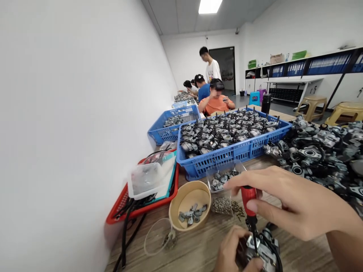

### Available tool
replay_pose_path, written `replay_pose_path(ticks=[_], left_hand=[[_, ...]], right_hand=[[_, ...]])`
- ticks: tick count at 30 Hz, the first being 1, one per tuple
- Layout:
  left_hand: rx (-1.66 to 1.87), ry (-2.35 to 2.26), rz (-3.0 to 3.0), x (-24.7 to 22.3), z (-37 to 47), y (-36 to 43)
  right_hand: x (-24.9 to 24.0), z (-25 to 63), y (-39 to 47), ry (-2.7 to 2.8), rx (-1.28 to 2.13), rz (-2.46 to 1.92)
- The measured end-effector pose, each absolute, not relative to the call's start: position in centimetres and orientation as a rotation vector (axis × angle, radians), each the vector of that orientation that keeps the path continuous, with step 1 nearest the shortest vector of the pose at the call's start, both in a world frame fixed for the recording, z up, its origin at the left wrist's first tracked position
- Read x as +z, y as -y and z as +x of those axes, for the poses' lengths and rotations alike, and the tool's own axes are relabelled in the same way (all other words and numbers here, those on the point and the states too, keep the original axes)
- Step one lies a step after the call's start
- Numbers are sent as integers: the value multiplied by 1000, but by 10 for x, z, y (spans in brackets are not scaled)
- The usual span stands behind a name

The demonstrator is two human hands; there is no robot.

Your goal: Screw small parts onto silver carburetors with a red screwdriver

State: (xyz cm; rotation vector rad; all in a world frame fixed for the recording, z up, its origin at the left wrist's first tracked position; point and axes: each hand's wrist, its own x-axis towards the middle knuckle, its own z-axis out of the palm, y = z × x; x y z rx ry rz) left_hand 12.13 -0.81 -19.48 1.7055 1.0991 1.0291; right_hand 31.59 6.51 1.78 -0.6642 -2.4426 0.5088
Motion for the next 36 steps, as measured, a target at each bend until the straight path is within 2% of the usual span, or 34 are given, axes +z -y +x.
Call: replay_pose_path(ticks=[4, 11, 17, 22, 31, 36], left_hand=[[1159, -1074, 1763, -191, 123, 7], [1096, -1009, 1808, -176, 116, 7], [1081, -1003, 1775, -173, 117, 9], [1087, -1003, 1771, -171, 116, 9], [1069, -924, 1835, -172, 115, 8], [1103, -934, 1854, -171, 114, 9]], right_hand=[[20, 313, -67, 2451, 543, -692], [19, 313, -73, 2460, 600, -658], [21, 316, -74, 2477, 516, -833], [25, 315, -73, 2501, 619, -742], [15, 312, -76, 2481, 509, -837], [24, 320, -75, 2463, 663, -793]])
